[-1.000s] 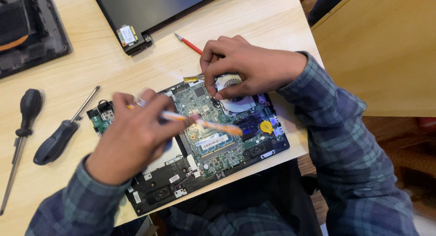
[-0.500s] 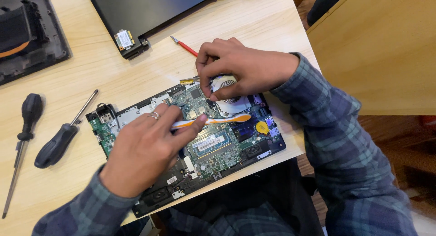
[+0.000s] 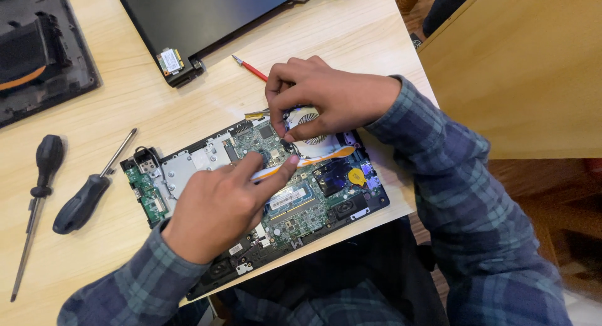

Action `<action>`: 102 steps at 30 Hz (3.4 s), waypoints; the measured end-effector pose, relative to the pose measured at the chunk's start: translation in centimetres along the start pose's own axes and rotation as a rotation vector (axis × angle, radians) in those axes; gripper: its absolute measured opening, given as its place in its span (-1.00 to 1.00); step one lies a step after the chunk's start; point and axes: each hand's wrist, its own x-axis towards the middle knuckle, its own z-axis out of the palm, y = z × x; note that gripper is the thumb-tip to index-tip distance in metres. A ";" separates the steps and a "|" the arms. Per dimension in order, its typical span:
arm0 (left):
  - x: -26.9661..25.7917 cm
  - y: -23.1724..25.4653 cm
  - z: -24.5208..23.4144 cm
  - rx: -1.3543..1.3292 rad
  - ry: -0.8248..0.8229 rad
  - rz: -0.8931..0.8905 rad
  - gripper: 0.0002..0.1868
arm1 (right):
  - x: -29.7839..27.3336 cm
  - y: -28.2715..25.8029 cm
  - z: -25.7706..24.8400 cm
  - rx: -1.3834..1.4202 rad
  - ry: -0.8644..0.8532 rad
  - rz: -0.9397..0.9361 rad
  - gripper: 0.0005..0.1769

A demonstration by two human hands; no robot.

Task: The person uses a toothbrush to clean the exposed motherboard and fan of a disassembled laptop. They brush around the fan blades, heat sink, and various connectors on the circuit board.

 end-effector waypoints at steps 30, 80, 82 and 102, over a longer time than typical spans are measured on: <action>1.1 0.8 -0.5 -0.033 0.083 0.115 -0.47 | -0.2 1.0 0.8 -0.001 0.045 -0.036 -0.81; -1.6 -3.7 -4.2 -0.412 -0.442 -0.013 -0.43 | 0.2 -0.5 -0.2 0.008 -0.024 0.025 -0.90; -1.2 -3.4 -3.9 -0.429 -0.409 0.009 -0.40 | 0.2 -0.5 -0.3 0.012 -0.035 0.024 -0.91; -3.2 -7.1 -5.9 -0.408 -0.449 -0.298 -0.49 | 0.5 -1.0 -0.5 0.015 -0.074 0.070 -0.89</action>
